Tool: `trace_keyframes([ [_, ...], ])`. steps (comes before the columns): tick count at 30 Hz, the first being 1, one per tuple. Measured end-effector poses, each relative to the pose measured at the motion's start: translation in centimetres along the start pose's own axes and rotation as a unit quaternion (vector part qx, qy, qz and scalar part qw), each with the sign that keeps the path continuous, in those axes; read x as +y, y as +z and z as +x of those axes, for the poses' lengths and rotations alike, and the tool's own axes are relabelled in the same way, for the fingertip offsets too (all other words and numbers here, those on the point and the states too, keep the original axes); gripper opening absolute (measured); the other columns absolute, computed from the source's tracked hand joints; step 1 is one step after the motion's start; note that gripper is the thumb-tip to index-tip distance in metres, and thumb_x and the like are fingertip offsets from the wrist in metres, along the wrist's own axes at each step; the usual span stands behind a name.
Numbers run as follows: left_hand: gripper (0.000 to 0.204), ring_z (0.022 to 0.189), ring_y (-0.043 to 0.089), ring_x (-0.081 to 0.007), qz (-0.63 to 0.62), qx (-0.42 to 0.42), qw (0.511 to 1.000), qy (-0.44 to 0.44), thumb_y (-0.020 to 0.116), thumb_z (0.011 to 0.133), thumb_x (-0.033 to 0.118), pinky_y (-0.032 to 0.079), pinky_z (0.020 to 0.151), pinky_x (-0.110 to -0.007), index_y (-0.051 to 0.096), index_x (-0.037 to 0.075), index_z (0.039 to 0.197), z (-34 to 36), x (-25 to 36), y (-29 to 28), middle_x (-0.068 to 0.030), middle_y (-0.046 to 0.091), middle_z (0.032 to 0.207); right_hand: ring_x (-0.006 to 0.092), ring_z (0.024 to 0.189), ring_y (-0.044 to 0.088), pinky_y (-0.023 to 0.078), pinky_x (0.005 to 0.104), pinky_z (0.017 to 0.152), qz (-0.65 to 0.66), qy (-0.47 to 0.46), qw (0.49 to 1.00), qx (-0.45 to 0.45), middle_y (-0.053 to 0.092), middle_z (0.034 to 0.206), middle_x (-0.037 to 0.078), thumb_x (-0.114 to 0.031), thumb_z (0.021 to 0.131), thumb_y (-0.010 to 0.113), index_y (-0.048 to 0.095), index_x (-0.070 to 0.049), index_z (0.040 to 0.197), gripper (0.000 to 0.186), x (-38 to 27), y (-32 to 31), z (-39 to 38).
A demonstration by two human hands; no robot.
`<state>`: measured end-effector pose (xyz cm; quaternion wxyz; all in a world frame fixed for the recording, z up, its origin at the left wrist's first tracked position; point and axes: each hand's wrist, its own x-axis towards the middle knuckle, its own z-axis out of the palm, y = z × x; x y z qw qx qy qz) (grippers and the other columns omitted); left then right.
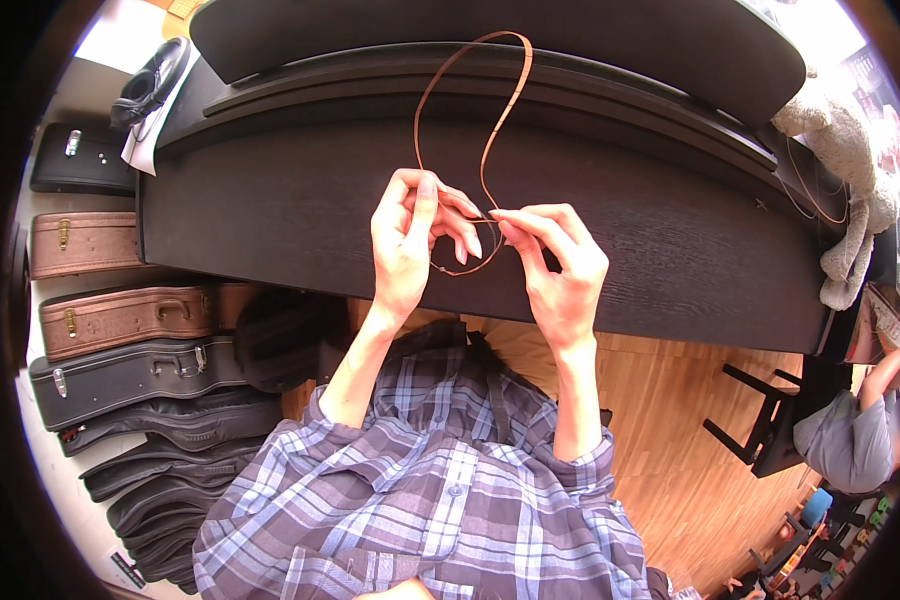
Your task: The person manipulates a thin copper wire by hand, bending and twisting it into a circular loop on a black piano lid. The person repeatedly adjusts the loop's shape and size, then briefly handles a stuffed toy before returning to the wire.
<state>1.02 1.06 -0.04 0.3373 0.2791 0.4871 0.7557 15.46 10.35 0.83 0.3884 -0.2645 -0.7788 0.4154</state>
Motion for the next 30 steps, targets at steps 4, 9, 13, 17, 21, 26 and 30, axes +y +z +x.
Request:
trace_keyframes([
  [4,0.025,0.060,0.072,-0.0211,-0.003,-0.010,1.000,-0.018,0.046,0.114,0.027,0.056,0.052,-0.028,0.048,0.002,0.112,-0.22,0.31,-0.08,-0.0198,0.073,0.090,0.0153,0.084,0.074,0.060,0.0277,0.075,0.021,0.018,0.999,-0.019,0.076,0.094,0.006,0.002,0.090,0.078,0.076,-0.007,0.117,0.028,-0.05,0.20,-0.04],
  [9,0.022,0.058,0.071,-0.0233,0.026,-0.011,1.000,-0.003,0.043,0.115,0.024,0.057,0.050,-0.031,0.046,0.002,0.112,-0.21,0.23,-0.42,-0.0218,0.072,0.087,0.0163,0.084,0.077,0.060,0.0283,0.079,0.081,0.059,0.995,0.004,0.078,0.093,0.008,0.002,0.092,0.076,0.068,-0.004,0.123,0.033,-0.13,0.28,-0.47],
  [13,0.022,0.062,0.073,-0.0249,0.021,0.005,1.000,0.020,0.042,0.115,0.024,0.060,0.056,-0.032,0.046,0.002,0.113,-0.14,-0.02,-0.37,-0.0223,0.072,0.088,0.0166,0.084,0.078,0.060,0.0283,0.079,0.076,0.039,0.996,0.002,0.078,0.093,0.009,-0.001,0.095,0.074,0.068,-0.002,0.118,0.023,0.17,0.35,-0.46],
  [17,0.023,0.067,0.075,-0.0274,0.008,0.022,0.999,0.022,0.041,0.115,0.024,0.062,0.060,-0.034,0.045,0.002,0.114,-0.12,0.03,-0.32,-0.0226,0.072,0.088,0.0162,0.084,0.077,0.059,0.0276,0.076,0.071,0.038,0.997,0.005,0.077,0.095,0.009,-0.003,0.097,0.073,0.072,-0.002,0.115,0.018,0.13,0.37,-0.31],
  [21,0.024,0.070,0.076,-0.0292,-0.001,0.025,1.000,0.013,0.041,0.115,0.025,0.063,0.062,-0.035,0.045,0.001,0.114,-0.14,0.14,-0.25,-0.0231,0.072,0.090,0.0156,0.085,0.075,0.057,0.0272,0.070,0.009,0.014,1.000,-0.016,0.077,0.101,0.007,-0.003,0.094,0.075,0.076,-0.007,0.114,0.020,-0.11,0.30,0.04],
  [26,0.023,0.077,0.078,-0.0313,0.004,0.014,1.000,0.018,0.041,0.115,0.023,0.066,0.070,-0.036,0.042,0.000,0.113,-0.08,0.28,-0.16,-0.0249,0.072,0.096,0.0155,0.088,0.074,0.055,0.0271,0.067,-0.018,-0.013,0.999,-0.029,0.076,0.104,0.006,-0.001,0.087,0.080,0.076,-0.010,0.118,0.032,-0.18,0.26,0.19],
  [30,0.023,0.082,0.078,-0.0316,0.004,0.028,0.999,0.026,0.041,0.115,0.023,0.066,0.073,-0.036,0.042,0.001,0.112,-0.07,0.31,0.14,-0.0258,0.072,0.098,0.0158,0.091,0.074,0.055,0.0271,0.068,-0.020,-0.030,0.999,-0.021,0.074,0.109,0.006,0.001,0.081,0.084,0.075,-0.011,0.118,0.039,-0.04,0.23,0.12],
])
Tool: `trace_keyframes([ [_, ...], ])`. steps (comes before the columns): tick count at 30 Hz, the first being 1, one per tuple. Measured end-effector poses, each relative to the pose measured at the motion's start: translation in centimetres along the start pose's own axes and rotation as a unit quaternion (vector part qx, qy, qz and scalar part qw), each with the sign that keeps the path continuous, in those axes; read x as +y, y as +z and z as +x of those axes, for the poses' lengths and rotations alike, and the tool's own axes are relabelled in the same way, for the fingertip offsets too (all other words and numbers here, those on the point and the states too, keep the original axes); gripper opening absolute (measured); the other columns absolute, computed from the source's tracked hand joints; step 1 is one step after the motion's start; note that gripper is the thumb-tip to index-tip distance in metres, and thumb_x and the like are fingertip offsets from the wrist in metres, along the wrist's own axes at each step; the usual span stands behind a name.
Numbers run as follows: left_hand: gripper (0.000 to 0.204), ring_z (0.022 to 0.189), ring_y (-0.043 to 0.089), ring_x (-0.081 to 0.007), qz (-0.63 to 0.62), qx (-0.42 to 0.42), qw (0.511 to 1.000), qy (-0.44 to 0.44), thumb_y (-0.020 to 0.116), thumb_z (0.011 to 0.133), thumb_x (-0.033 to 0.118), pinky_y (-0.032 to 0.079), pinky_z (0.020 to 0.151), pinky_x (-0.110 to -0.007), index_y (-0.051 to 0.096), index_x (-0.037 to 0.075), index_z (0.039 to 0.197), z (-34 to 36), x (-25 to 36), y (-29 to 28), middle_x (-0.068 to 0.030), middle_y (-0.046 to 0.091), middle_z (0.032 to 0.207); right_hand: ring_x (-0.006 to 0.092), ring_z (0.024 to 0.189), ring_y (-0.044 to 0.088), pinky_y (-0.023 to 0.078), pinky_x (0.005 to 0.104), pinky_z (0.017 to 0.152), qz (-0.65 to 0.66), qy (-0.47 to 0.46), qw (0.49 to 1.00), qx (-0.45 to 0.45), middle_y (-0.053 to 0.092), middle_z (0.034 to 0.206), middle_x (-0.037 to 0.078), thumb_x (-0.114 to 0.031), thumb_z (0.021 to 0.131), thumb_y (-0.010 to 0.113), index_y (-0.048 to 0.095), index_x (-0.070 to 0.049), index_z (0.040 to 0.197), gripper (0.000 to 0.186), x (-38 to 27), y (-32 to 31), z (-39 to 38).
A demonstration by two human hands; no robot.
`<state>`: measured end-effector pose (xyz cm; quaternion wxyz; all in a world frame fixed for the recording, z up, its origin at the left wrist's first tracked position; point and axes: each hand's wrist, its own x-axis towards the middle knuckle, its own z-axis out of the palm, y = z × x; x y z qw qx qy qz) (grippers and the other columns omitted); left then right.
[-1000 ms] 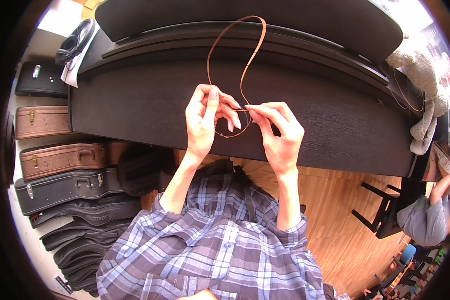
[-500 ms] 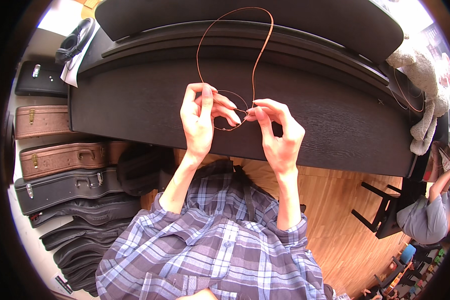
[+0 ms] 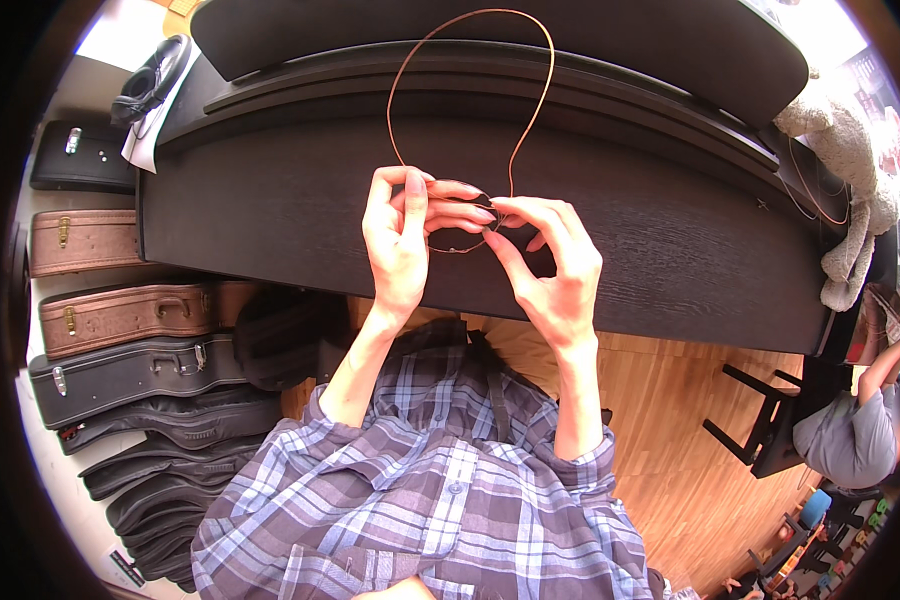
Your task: The person manipulates a thin copper wire by hand, bending and twisting it into a circular loop on a black piano lid. The person repeatedly adjusts the loop's shape and size, then briefly handles a stuffed toy before returning to the wire.
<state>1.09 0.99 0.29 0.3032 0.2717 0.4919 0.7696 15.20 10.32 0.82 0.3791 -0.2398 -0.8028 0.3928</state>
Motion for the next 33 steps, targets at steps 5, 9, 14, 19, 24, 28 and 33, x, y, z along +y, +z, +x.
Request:
trace_keyframes([
  [5,0.023,0.083,0.079,-0.0305,0.028,-0.003,1.000,0.004,0.041,0.115,0.024,0.066,0.074,-0.035,0.043,0.001,0.111,0.02,-0.05,0.14,-0.0246,0.073,0.099,0.0166,0.093,0.069,0.054,0.0269,0.067,-0.012,0.002,1.000,0.010,0.072,0.114,0.005,0.003,0.079,0.084,0.075,-0.012,0.117,0.042,0.10,0.03,-0.10],
  [9,0.023,0.081,0.078,-0.0282,0.042,-0.007,0.999,0.016,0.042,0.115,0.024,0.066,0.071,-0.033,0.044,0.001,0.111,-0.01,-0.22,0.03,-0.0227,0.073,0.096,0.0161,0.090,0.065,0.053,0.0268,0.066,-0.026,-0.012,0.999,0.020,0.072,0.111,0.005,0.005,0.078,0.082,0.075,-0.011,0.115,0.042,0.22,0.02,-0.09],
  [14,0.024,0.074,0.076,-0.0248,0.030,-0.004,0.999,0.014,0.042,0.115,0.025,0.063,0.064,-0.031,0.045,0.002,0.111,-0.11,-0.43,-0.25,-0.0210,0.073,0.092,0.0158,0.088,0.065,0.051,0.0268,0.064,-0.018,-0.005,1.000,0.017,0.071,0.109,0.004,0.004,0.078,0.082,0.074,-0.010,0.113,0.038,0.22,0.01,-0.04],
  [19,0.026,0.065,0.074,-0.0227,0.037,-0.016,0.999,0.004,0.045,0.114,0.027,0.059,0.058,-0.029,0.047,0.001,0.113,-0.24,-0.23,-0.52,-0.0191,0.073,0.087,0.0141,0.087,0.065,0.052,0.0266,0.065,-0.010,0.010,1.000,0.022,0.070,0.112,0.004,0.002,0.079,0.083,0.076,-0.011,0.110,0.035,-0.05,0.03,-0.04],
  [24,0.030,0.062,0.073,-0.0208,0.024,-0.023,0.999,-0.034,0.049,0.113,0.029,0.058,0.057,-0.028,0.050,0.000,0.120,-0.48,0.25,-0.20,-0.0183,0.075,0.086,0.0138,0.090,0.065,0.052,0.0264,0.067,-0.032,-0.012,0.999,0.034,0.064,0.123,0.006,-0.002,0.077,0.089,0.079,-0.011,0.104,0.031,-0.11,-0.17,-0.13],
  [28,0.030,0.062,0.073,-0.0188,0.042,-0.034,0.998,-0.041,0.051,0.113,0.029,0.058,0.057,-0.028,0.052,0.000,0.119,-0.45,0.45,-0.01,-0.0173,0.076,0.088,0.0136,0.087,0.063,0.052,0.0263,0.068,-0.025,-0.015,0.998,0.050,0.062,0.120,0.006,-0.002,0.077,0.089,0.079,-0.011,0.102,0.029,0.07,-0.15,-0.33],
  [33,0.031,0.061,0.072,-0.0172,0.046,-0.034,0.998,-0.027,0.050,0.113,0.030,0.057,0.056,-0.026,0.055,0.000,0.116,-0.46,0.37,0.04,-0.0161,0.076,0.086,0.0133,0.084,0.066,0.053,0.0269,0.067,0.019,0.000,0.996,0.085,0.065,0.112,0.006,-0.003,0.080,0.088,0.078,-0.011,0.103,0.026,0.49,-0.25,-0.57],
])
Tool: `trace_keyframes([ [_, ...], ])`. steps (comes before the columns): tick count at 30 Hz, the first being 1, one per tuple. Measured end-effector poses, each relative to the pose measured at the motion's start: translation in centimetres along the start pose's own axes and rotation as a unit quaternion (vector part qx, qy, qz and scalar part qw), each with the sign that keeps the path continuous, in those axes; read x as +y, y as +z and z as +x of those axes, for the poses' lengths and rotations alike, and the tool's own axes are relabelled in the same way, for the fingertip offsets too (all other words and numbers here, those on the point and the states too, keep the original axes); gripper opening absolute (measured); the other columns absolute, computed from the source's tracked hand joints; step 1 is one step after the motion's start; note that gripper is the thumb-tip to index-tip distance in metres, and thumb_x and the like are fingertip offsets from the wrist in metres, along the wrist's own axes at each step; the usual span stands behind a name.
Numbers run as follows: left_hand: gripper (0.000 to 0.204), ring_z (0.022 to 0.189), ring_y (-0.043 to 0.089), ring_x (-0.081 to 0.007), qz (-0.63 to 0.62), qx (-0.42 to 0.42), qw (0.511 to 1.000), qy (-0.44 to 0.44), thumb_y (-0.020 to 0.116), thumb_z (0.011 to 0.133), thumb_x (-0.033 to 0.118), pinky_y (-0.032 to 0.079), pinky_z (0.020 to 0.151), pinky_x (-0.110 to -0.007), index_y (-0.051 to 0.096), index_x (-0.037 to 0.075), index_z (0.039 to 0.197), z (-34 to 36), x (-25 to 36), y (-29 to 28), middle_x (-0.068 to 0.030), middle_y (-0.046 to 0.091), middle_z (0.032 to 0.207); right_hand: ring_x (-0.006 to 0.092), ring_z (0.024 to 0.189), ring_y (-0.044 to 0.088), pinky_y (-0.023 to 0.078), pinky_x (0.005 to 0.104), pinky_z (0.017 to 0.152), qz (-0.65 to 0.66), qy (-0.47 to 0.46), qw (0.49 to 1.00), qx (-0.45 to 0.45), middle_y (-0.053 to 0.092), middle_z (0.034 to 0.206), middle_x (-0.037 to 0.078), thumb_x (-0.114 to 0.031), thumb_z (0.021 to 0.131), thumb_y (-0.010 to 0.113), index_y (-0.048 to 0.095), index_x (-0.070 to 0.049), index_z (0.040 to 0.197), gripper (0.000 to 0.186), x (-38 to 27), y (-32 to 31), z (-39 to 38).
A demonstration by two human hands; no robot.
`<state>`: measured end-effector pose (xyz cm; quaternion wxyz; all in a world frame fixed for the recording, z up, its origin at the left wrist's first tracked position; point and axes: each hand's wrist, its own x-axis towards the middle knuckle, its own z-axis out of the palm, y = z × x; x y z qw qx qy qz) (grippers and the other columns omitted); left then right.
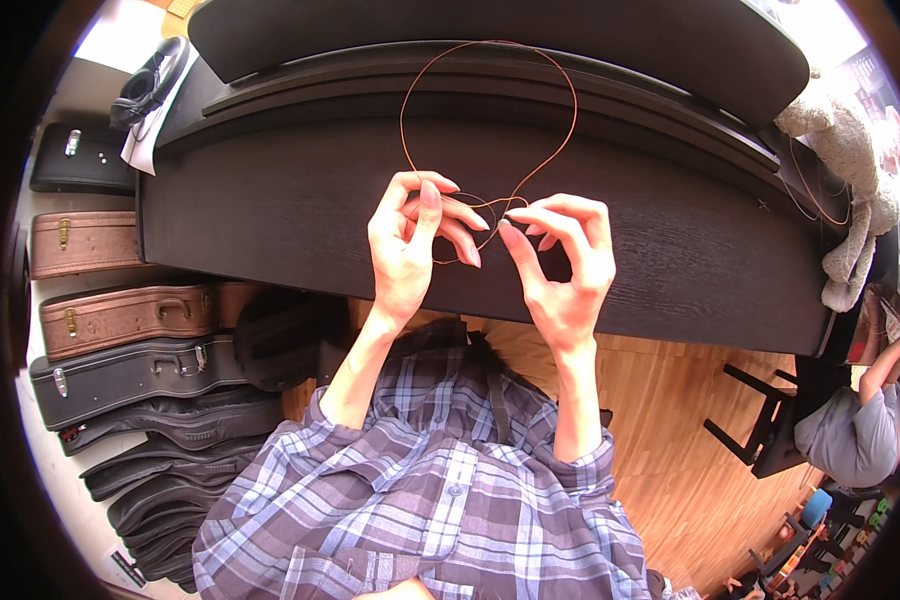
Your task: The person manipulates a thin copper wire by hand, bending and twisting it into a circular loop on a black piano lid. The person repeatedly adjusts the loop's shape and size, then briefly handles a stuffed toy before returning to the wire.
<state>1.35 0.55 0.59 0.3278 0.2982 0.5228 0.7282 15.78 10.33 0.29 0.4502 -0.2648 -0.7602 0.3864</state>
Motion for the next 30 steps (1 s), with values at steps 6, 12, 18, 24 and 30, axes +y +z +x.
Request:
trace_keyframes([
  [6,0.034,0.059,0.070,-0.0154,-0.008,0.004,1.000,0.012,0.050,0.113,0.032,0.057,0.056,-0.026,0.060,-0.001,0.109,0.0,-0.3,0.0,-0.0124,0.073,0.079,0.0115,0.076,0.067,0.055,0.0261,0.070,0.128,0.048,0.990,0.046,0.068,0.113,0.011,0.000,0.095,0.074,0.067,-0.003,0.114,0.021,0.3,0.3,-0.1],
  [12,0.037,0.058,0.069,-0.0145,0.008,-0.040,0.999,-0.012,0.052,0.112,0.032,0.054,0.054,-0.024,0.065,-0.001,0.101,-0.2,-0.2,-0.3,-0.0110,0.072,0.077,0.0112,0.073,0.067,0.055,0.0255,0.072,0.154,0.095,0.983,-0.012,0.074,0.110,0.015,-0.002,0.102,0.066,0.048,-0.002,0.131,0.034,0.4,0.0,0.0],
  [18,0.032,0.056,0.067,-0.0148,0.011,-0.011,1.000,-0.009,0.052,0.112,0.032,0.052,0.053,-0.025,0.055,0.000,0.117,-0.2,-0.1,-0.2,-0.0121,0.072,0.077,0.0129,0.069,0.070,0.056,0.0251,0.066,0.144,0.060,0.987,-0.046,0.075,0.090,0.012,-0.009,0.108,0.059,0.062,0.002,0.108,0.011,0.5,-0.3,-0.5],
  [24,0.029,0.056,0.065,-0.0138,-0.009,0.021,0.999,0.028,0.047,0.114,0.028,0.053,0.056,-0.025,0.045,0.003,0.129,0.1,-0.7,-0.4,-0.0132,0.071,0.082,0.0139,0.066,0.067,0.056,0.0263,0.066,0.180,0.076,0.976,0.095,0.072,0.085,0.013,-0.017,0.113,0.051,0.058,0.000,0.107,0.019,0.7,-0.3,-0.7],
  [30,0.021,0.056,0.061,-0.0098,-0.009,0.047,0.998,0.036,0.050,0.113,0.022,0.050,0.054,-0.023,0.050,0.004,0.125,0.2,-0.8,-0.3,-0.0094,0.068,0.083,0.0119,0.063,0.054,0.046,0.0240,0.062,0.277,0.088,0.929,0.230,0.063,0.083,0.010,-0.022,0.115,0.045,0.054,-0.005,0.107,0.020,1.4,-0.6,-0.4],
])
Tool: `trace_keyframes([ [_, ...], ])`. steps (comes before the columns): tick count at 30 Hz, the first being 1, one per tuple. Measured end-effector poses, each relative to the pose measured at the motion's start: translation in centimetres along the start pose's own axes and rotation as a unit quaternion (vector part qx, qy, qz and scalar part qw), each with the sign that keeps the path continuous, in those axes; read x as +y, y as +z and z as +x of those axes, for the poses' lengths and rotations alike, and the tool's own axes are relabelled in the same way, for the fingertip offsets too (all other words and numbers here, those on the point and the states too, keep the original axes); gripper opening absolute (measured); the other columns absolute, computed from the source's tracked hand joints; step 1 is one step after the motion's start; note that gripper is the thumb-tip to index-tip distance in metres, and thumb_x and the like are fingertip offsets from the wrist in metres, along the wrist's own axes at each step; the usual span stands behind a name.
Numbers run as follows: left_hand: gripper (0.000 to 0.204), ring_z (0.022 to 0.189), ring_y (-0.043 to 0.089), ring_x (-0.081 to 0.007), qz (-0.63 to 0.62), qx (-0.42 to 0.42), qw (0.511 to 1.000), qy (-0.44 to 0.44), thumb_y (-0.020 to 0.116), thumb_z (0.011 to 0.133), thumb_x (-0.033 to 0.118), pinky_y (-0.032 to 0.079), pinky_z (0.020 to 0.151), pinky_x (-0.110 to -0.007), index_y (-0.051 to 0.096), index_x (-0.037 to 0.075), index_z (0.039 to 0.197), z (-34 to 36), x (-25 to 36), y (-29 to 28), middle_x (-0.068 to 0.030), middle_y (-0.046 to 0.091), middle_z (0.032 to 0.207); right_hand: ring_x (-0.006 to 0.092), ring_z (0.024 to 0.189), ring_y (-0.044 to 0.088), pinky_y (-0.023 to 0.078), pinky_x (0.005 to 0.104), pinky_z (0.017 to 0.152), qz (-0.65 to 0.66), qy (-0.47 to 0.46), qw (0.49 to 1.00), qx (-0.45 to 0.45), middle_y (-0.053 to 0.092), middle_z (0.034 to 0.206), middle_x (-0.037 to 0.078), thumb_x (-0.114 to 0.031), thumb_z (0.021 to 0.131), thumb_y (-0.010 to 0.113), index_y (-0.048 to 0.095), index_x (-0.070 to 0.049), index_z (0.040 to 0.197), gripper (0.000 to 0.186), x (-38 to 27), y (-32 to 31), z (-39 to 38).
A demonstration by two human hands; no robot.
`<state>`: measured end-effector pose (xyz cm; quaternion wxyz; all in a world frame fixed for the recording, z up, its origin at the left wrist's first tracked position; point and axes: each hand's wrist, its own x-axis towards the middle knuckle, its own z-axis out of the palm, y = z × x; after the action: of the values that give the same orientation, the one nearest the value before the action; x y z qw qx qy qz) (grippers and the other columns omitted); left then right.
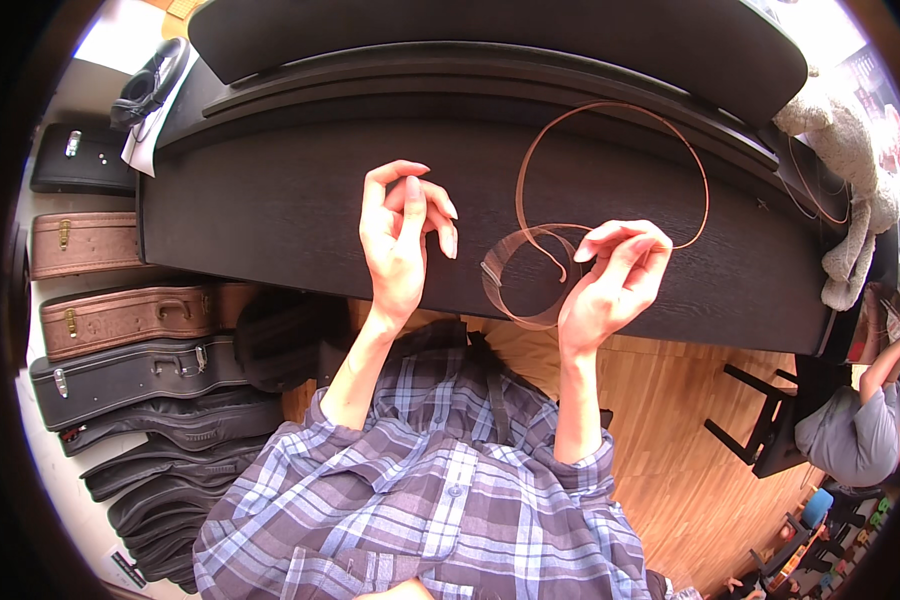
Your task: The person manipulates a thin copper wire by hand, bending and twisting it into a circular loop on a black piano lid. The person repeatedly adjusts the loop's shape and size, then briefly handles a stuffed toy before returning to the wire.
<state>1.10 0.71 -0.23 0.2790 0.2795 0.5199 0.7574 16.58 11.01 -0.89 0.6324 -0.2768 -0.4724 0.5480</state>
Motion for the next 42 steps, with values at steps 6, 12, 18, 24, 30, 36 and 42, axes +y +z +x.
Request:
trace_keyframes([
  [6,0.012,0.061,0.055,-0.0032,0.086,-0.072,0.994,-0.014,0.068,0.104,0.014,0.044,0.056,-0.022,0.067,0.003,0.108,-0.4,0.4,0.5,-0.0005,0.066,0.083,0.0129,0.064,0.057,0.049,0.0248,0.061,-0.007,0.023,1.000,-0.010,0.065,0.084,0.010,-0.021,0.114,0.048,0.057,-0.003,0.112,0.020,-0.1,-0.1,0.0],
  [12,0.037,0.066,0.059,-0.0060,0.252,-0.161,0.953,0.051,0.092,0.079,0.025,0.043,0.058,-0.023,0.070,0.007,0.103,-0.3,1.1,0.8,0.0004,0.069,0.087,0.0155,0.064,0.066,0.053,0.0256,0.064,-0.046,0.025,0.998,-0.038,0.071,0.086,0.013,-0.022,0.113,0.050,0.059,-0.001,0.114,0.023,-0.3,0.1,-0.1],
  [18,0.044,0.071,0.058,-0.0126,0.346,-0.171,0.914,0.125,0.095,0.072,0.023,0.050,0.064,-0.030,0.070,0.008,0.105,-0.2,0.8,1.6,-0.0006,0.067,0.088,0.0183,0.069,0.072,0.052,0.0256,0.065,-0.089,0.015,0.995,-0.043,0.076,0.094,0.018,-0.024,0.113,0.051,0.059,-0.001,0.115,0.025,-0.4,0.1,-0.2],
  [24,0.033,0.073,0.063,-0.0159,0.416,-0.201,0.873,0.159,0.083,0.084,0.016,0.056,0.070,-0.032,0.067,0.009,0.112,-0.2,0.4,1.4,0.0006,0.070,0.088,0.0183,0.072,0.073,0.051,0.0251,0.064,-0.064,0.006,0.998,0.013,0.076,0.096,0.019,-0.026,0.115,0.046,0.056,-0.002,0.114,0.025,-0.2,0.1,-0.2],
  [30,0.039,0.068,0.062,-0.0146,0.336,-0.138,0.929,0.066,0.082,0.087,0.010,0.054,0.066,-0.030,0.063,0.007,0.120,-0.5,0.5,1.6,-0.0021,0.074,0.086,0.0177,0.074,0.074,0.050,0.0246,0.064,-0.057,0.011,0.998,0.027,0.076,0.099,0.018,-0.025,0.115,0.044,0.055,-0.004,0.115,0.024,-0.3,-0.1,-0.1],
  [36,0.034,0.061,0.059,-0.0094,0.272,-0.086,0.958,0.031,0.079,0.091,0.006,0.049,0.059,-0.023,0.060,0.005,0.120,-0.5,0.3,1.4,-0.0038,0.074,0.087,0.0168,0.080,0.074,0.050,0.0236,0.067,-0.117,0.011,0.992,-0.039,0.075,0.110,0.015,-0.013,0.111,0.055,0.056,-0.004,0.127,0.019,-0.6,0.5,0.1],
  [42,0.027,0.067,0.065,-0.0089,0.058,-0.044,0.997,0.004,0.069,0.099,-0.001,0.055,0.061,-0.023,0.053,0.000,0.121,-0.4,0.2,0.8,-0.0081,0.070,0.095,0.0181,0.095,0.072,0.053,0.0246,0.078,-0.106,0.026,0.991,-0.071,0.057,0.129,0.013,-0.001,0.103,0.065,0.043,-0.004,0.142,0.045,-0.3,0.6,0.1],
])
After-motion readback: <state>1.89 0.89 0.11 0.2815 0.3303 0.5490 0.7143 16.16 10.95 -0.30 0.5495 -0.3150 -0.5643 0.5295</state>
